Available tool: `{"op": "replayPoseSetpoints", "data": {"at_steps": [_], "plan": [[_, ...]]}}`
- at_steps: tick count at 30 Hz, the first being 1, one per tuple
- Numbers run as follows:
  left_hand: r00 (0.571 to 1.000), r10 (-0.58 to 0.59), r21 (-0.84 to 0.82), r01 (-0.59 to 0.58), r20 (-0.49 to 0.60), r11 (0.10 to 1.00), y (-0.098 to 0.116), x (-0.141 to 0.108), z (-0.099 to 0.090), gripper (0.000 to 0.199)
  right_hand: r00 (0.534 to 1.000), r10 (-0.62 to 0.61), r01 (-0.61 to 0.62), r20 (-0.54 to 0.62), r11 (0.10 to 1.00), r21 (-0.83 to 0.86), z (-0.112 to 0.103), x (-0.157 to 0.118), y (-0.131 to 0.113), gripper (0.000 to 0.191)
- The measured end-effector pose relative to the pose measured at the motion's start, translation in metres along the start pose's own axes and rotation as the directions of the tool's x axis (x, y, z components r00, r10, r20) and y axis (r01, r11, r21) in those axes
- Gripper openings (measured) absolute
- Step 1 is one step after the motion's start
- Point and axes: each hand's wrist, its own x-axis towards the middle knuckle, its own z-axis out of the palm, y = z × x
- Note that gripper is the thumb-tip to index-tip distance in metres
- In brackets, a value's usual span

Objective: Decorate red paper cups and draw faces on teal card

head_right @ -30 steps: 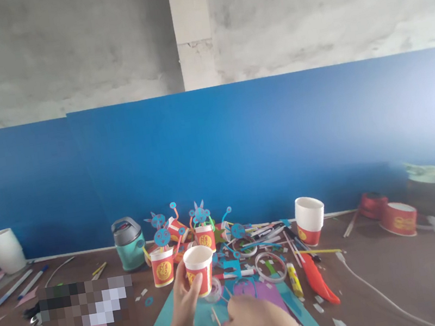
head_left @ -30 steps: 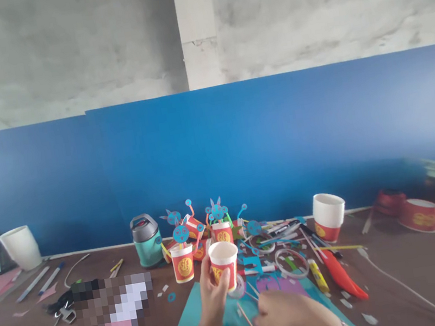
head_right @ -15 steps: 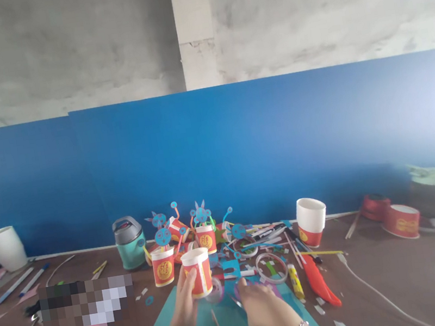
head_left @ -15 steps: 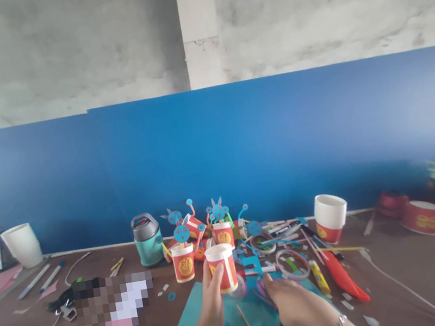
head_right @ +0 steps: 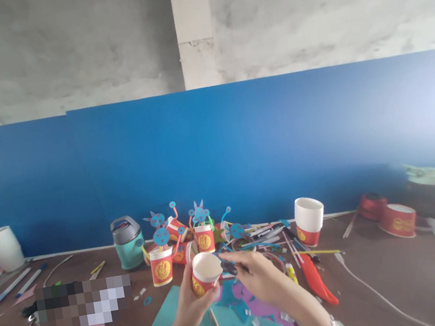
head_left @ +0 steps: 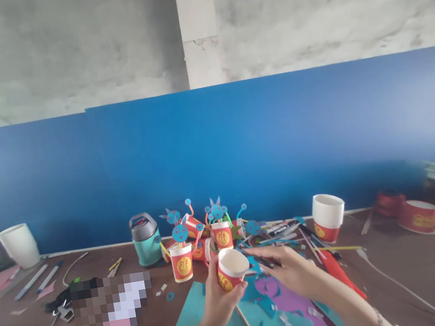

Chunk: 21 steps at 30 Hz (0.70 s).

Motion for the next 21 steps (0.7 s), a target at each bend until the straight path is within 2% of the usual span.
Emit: {"op": "replayPoseSetpoints", "data": {"at_steps": [3, 7, 16, 21], "plan": [[0.998, 0.033, 0.024, -0.034, 0.060, 0.999, -0.004, -0.002, -0.001, 0.062, 0.999, 0.006, 0.000, 0.042, 0.990, -0.143, 0.006, -0.001, -0.013, 0.040], [0.995, 0.061, 0.037, -0.064, 0.081, 0.997, -0.007, -0.003, -0.003, 0.067, 0.997, 0.053, -0.034, 0.055, 0.956, -0.291, 0.011, -0.002, -0.017, 0.041], [0.993, 0.073, 0.014, -0.075, 0.088, 0.997, -0.009, -0.002, -0.004, 0.071, 0.997, 0.054, -0.032, 0.061, 0.944, -0.327, 0.015, -0.002, -0.015, 0.044], [0.991, 0.105, 0.064, -0.111, 0.088, 0.992, -0.005, -0.002, -0.002, 0.066, 0.993, 0.096, -0.064, 0.063, 0.918, -0.391, 0.019, -0.002, -0.019, 0.046]]}}
